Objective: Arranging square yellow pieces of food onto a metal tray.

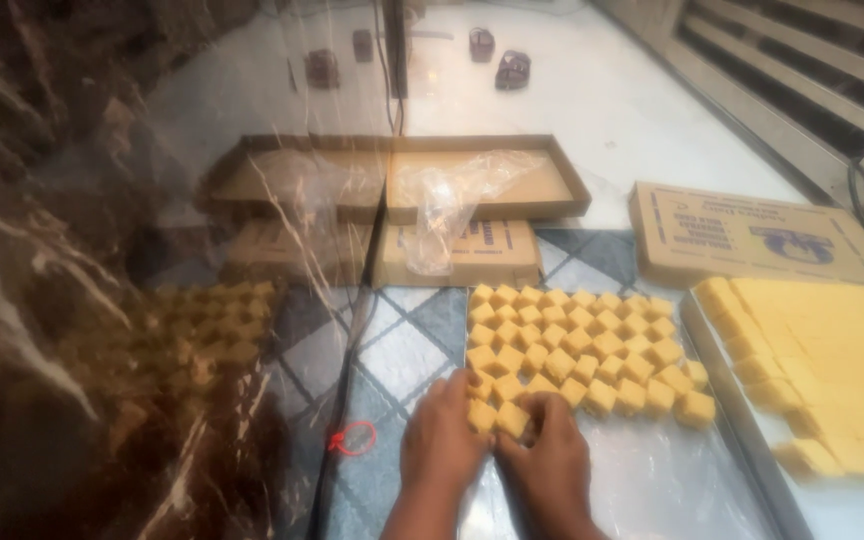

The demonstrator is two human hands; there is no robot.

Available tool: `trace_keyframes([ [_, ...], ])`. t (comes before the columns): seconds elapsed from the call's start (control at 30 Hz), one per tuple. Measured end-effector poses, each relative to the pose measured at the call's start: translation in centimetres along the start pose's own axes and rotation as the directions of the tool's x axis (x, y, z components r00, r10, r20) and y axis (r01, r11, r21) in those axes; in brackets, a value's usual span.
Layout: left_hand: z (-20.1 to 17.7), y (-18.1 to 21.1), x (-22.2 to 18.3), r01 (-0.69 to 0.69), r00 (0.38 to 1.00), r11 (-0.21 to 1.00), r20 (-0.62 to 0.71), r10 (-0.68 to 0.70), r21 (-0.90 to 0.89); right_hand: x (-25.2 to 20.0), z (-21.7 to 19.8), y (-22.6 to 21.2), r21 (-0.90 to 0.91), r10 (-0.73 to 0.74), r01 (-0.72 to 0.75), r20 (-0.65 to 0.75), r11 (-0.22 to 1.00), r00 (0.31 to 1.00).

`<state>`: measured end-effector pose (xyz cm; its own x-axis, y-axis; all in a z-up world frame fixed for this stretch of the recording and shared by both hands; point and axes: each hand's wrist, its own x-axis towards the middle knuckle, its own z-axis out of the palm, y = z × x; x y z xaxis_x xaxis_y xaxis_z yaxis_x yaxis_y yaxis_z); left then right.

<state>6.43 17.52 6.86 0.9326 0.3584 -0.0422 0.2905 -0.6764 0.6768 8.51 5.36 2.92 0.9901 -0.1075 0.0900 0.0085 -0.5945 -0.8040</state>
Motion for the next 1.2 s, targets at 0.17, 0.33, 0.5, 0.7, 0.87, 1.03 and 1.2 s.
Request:
trace_keyframes([
  [0.17,-0.5,0.4,0.3,-0.036,0.999,0.999,-0.004,0.036,0.017,1.5,1.3,6.7,0.294,0.022,-0.033,0.041,0.955,0.999],
  [0.33,-1.2,2.8,-0.2,-0.036,0.999,0.994,-0.018,0.038,0.099,3.3,-5.8,12.4,0.189,0.025,-0.024,-0.004,0.982,1.000],
  [0.5,3.8,8.1,-2.2,-0.287,0.956,0.958,0.067,0.287,-0.002,5.3,-18.6,12.9,0.061,0.052,-0.041,-0.196,0.997,0.979],
  [0.7,11.9,15.6,-7.4,-0.571,0.791,0.810,0.171,0.587,-0.135,5.3,-26.9,14.4,-0.011,0.171,-0.183,-0.312,0.983,0.935],
  [0.87,15.7,20.6,-9.2,-0.587,0.791,0.806,0.159,0.590,-0.073,5.3,-27.2,15.3,0.250,0.357,-0.323,-0.108,0.913,0.928],
  [1.03,16.9,21.8,-9.2,-0.332,0.935,0.939,0.099,0.340,-0.091,5.0,-26.8,13.8,0.344,0.249,-0.239,0.017,0.908,0.968],
  [1.2,16.1,21.9,-7.9,-0.179,0.966,0.977,0.168,0.197,-0.118,3.7,-25.8,12.5,0.110,0.125,-0.108,-0.164,0.988,0.979],
])
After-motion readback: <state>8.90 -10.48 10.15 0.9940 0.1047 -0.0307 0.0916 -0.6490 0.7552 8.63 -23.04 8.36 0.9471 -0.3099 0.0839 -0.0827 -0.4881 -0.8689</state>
